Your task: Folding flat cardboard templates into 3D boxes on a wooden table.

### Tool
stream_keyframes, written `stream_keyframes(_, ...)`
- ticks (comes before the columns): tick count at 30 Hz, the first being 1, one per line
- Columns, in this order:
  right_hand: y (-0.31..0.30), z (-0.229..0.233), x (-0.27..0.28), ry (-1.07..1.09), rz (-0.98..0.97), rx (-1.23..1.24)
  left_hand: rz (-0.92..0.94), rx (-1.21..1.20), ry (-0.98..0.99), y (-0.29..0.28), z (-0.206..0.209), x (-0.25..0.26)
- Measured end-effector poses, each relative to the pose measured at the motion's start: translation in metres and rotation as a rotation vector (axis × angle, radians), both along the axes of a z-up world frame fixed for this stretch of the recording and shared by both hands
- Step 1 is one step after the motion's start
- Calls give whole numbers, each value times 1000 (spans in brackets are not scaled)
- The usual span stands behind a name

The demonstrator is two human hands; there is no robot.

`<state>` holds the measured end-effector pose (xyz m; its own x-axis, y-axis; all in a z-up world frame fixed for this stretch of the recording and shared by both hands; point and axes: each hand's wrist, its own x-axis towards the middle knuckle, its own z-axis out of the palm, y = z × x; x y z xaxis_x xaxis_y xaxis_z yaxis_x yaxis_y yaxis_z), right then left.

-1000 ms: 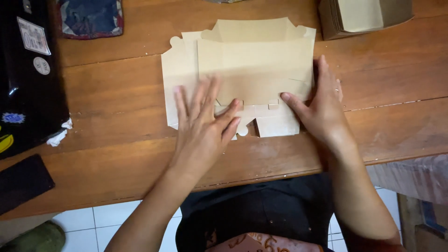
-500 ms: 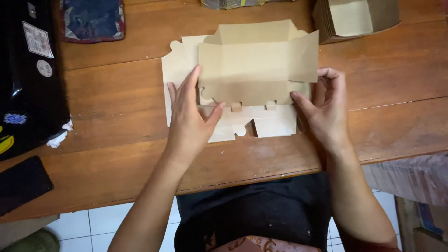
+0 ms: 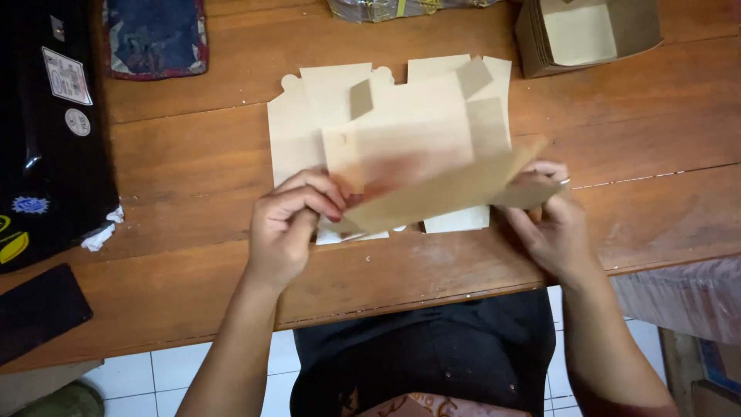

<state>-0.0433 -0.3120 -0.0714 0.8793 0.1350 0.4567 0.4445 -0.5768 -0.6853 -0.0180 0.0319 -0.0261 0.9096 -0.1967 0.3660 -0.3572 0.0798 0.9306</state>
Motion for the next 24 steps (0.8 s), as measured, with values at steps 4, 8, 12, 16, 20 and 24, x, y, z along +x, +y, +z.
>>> stream_keyframes(4,11,59,-2,130,319,-43,111,232,-17,-4,26,-6)
stream_keyframes(8,-5,62,-4,297,285,36,271,499,17,-12,28,8)
stream_keyframes(12,-3,60,21,198,-106,67,234,657,267,-18,27,28)
stream_keyframes(16,19,59,64,267,-95,113,187,648,480,-31,42,43)
stream_keyframes(20,45,68,87,518,-93,202,178,600,446,-35,32,53)
stream_keyframes(24,44,56,104,676,-62,223,172,581,377,-32,29,63)
